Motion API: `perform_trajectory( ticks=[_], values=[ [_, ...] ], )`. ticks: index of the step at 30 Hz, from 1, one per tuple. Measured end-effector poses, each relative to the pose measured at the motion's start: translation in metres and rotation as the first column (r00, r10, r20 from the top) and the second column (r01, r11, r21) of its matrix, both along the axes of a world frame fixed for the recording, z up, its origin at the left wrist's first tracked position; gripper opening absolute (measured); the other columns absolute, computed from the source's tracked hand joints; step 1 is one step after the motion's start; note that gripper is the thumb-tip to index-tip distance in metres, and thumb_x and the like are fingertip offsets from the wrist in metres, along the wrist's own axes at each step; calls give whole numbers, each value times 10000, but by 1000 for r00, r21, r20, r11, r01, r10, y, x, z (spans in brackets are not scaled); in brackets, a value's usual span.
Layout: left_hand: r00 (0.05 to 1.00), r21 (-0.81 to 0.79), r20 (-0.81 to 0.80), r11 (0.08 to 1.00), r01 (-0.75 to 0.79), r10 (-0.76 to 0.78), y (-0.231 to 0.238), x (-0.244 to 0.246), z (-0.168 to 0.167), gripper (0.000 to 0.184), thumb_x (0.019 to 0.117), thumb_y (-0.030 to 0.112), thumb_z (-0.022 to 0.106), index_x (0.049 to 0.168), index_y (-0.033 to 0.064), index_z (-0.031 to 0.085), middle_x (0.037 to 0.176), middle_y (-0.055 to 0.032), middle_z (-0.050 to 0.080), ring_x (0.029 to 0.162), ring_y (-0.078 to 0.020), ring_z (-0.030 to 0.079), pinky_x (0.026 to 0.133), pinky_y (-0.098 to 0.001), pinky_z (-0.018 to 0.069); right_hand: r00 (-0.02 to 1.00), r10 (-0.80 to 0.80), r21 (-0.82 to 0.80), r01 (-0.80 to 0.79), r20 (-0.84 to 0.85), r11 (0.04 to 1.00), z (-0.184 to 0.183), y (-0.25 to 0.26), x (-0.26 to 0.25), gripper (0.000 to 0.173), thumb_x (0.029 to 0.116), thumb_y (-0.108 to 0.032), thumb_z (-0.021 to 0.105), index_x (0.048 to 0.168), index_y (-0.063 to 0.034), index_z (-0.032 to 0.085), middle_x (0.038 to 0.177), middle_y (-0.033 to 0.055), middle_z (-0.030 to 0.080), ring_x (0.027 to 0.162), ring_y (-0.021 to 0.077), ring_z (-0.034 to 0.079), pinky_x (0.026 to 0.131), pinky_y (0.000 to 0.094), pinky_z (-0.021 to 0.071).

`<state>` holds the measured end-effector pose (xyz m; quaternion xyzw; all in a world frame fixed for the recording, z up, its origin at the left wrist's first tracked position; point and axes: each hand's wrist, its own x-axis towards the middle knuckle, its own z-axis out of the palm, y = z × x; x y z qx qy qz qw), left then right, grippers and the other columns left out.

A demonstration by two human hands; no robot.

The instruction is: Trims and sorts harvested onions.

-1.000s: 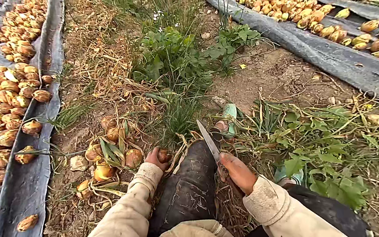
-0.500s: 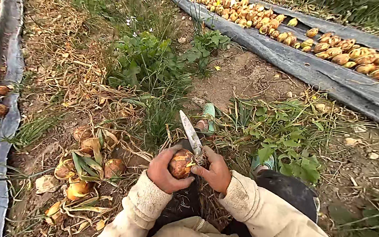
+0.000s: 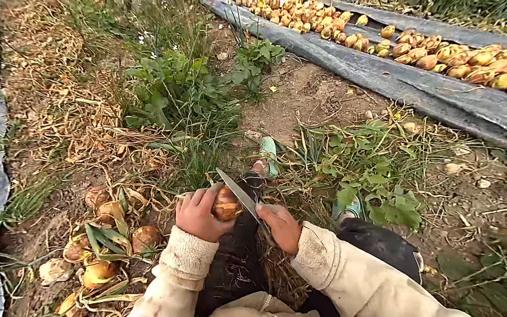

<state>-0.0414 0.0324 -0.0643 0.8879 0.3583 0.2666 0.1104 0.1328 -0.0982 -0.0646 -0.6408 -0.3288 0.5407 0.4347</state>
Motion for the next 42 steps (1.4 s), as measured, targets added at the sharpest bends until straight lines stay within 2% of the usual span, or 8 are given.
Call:
perform_trajectory(
  ticks=[4, 6, 11, 17, 20, 25, 33, 42],
  values=[
    [921, -350, 256, 916, -196, 295, 55, -7, 26, 965, 577, 258, 946, 1399, -29, 529, 1248, -254, 657, 1154, -375, 653, 997, -569, 509, 1000, 9, -50, -8, 7, 999, 3, -4, 6, 385, 1092, -336, 388, 929, -93, 640, 647, -48, 512, 509, 32, 476, 498, 218, 432],
    [736, -548, 570, 836, 11, 364, 67, -1, 31, 1081, 492, 180, 885, 1447, 33, 402, 1270, -121, 624, 1116, -165, 662, 957, -348, 571, 979, 182, -151, -167, 94, 974, 1, 1, 16, 403, 1109, -360, 369, 1036, -59, 627, 761, 3, 518, 601, 84, 507, 572, 275, 462],
    [454, -460, 856, 762, 455, 246, 53, 21, 43, 1050, 436, 96, 913, 1336, 135, 373, 1148, -29, 648, 996, -149, 696, 837, -338, 628, 853, 514, -308, -468, 87, 828, 2, 12, 7, 499, 1087, -455, 435, 1186, 14, 573, 924, 146, 575, 767, 231, 570, 739, 430, 495],
    [510, -386, 860, 633, 670, -15, 5, 16, 11, 755, 628, 415, 949, 1287, 260, 615, 1191, 51, 699, 1050, -96, 693, 891, -302, 613, 988, 137, 6, -137, -75, 990, 8, 2, 8, 548, 1014, -486, 504, 1294, -16, 535, 929, 8, 582, 743, 46, 585, 694, 245, 530],
    [544, -532, 817, 616, 580, 194, -17, 14, 2, 474, 705, 294, 884, 1128, 222, 682, 1006, 23, 760, 861, -94, 732, 750, -274, 623, 986, 76, 81, -64, -150, 995, 0, -4, 13, 655, 927, -563, 611, 1319, -45, 521, 951, -19, 617, 743, 24, 598, 684, 216, 536],
    [898, -691, 433, 669, 272, 82, -35, 17, -18, 852, 760, 568, 758, 1383, 19, 568, 1227, -106, 665, 1043, -147, 674, 876, -342, 588, 996, 43, 5, -42, -82, 999, -12, -2, 3, 748, 886, -521, 721, 1403, -34, 487, 1230, 98, 646, 1063, 109, 642, 945, 312, 535],
    [942, -939, 276, 263, 222, 190, -38, -7, -19, 968, 452, 315, 963, 1281, 36, 547, 1078, -81, 705, 950, -151, 712, 837, -328, 615, 976, 216, -85, -213, 25, 973, -15, 3, -6, 648, 885, -347, 777, 1364, -17, 492, 1153, 118, 660, 950, 152, 677, 878, 348, 569],
    [724, -550, 368, 765, -336, 583, 33, -66, 19, 894, 570, 183, 925, 1376, 77, 554, 1207, -167, 663, 1053, -250, 676, 897, -470, 566, 935, 353, -235, -348, -26, 907, -9, -5, 7, 388, 1094, -269, 468, 1411, -45, 469, 1045, 102, 619, 782, 144, 651, 744, 334, 570]
  ],
)
